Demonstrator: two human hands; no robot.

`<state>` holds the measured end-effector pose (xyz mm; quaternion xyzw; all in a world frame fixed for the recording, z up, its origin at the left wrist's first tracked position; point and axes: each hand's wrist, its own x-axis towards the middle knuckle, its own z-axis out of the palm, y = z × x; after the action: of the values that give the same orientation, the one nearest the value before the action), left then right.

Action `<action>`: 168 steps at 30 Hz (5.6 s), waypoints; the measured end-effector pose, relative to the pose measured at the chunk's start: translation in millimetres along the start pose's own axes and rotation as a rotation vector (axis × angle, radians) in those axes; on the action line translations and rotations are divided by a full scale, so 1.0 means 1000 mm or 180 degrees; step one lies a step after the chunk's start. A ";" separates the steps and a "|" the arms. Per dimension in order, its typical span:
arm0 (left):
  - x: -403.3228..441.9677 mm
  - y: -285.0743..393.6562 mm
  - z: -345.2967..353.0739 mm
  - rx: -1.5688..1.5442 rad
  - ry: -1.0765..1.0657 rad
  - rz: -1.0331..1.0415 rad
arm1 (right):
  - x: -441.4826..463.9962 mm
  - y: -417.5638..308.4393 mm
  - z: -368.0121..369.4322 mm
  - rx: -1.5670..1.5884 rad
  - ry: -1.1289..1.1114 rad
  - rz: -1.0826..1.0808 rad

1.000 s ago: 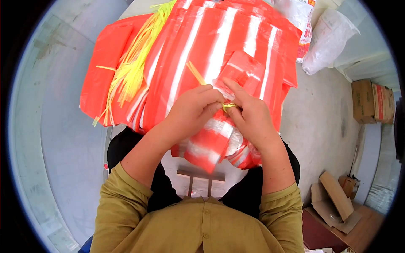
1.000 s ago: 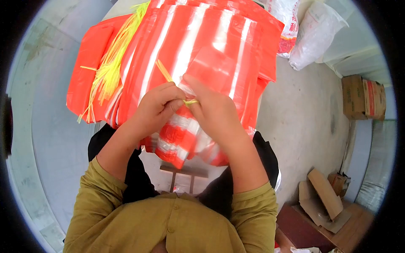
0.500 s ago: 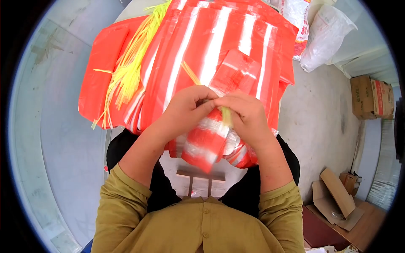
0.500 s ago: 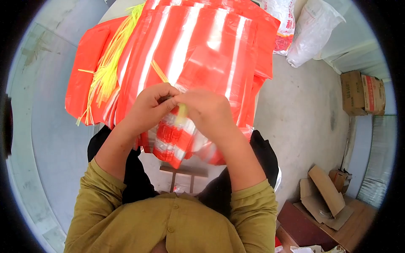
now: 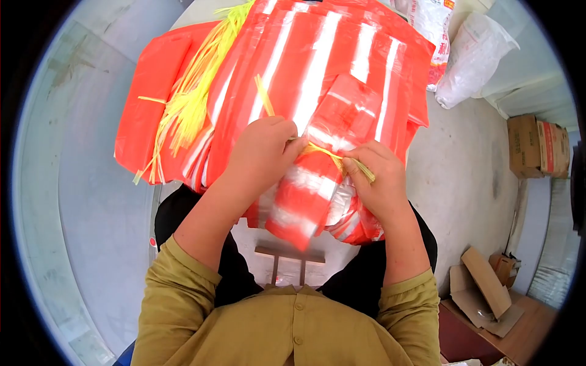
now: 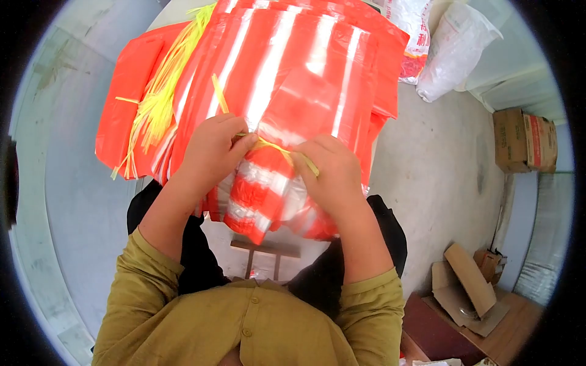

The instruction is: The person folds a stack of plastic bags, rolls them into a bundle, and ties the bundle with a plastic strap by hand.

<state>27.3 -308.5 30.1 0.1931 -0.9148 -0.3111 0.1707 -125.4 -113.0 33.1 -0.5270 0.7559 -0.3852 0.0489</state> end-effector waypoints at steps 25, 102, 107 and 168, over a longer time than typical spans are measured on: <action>0.000 -0.005 -0.010 -0.0106 0.0262 0.0240 | 0.020 -0.020 0.023 0.1702 -0.0179 0.1554; -0.018 0.018 0.002 -0.0479 -0.0084 -0.0272 | -0.010 -0.013 -0.018 0.0451 -0.0770 0.1635; -0.028 0.020 -0.002 -0.0990 -0.0435 -0.0640 | -0.016 -0.014 -0.009 0.1473 -0.0598 0.1706; -0.061 0.006 -0.005 -0.2294 -0.2581 -0.1060 | 0.004 0.038 -0.052 0.2112 -0.0400 0.1992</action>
<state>80.5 -278.3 26.2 0.1293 -0.7003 -0.6757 -0.1904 -181.4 -83.5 46.5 -0.2516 0.7101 -0.5404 0.3748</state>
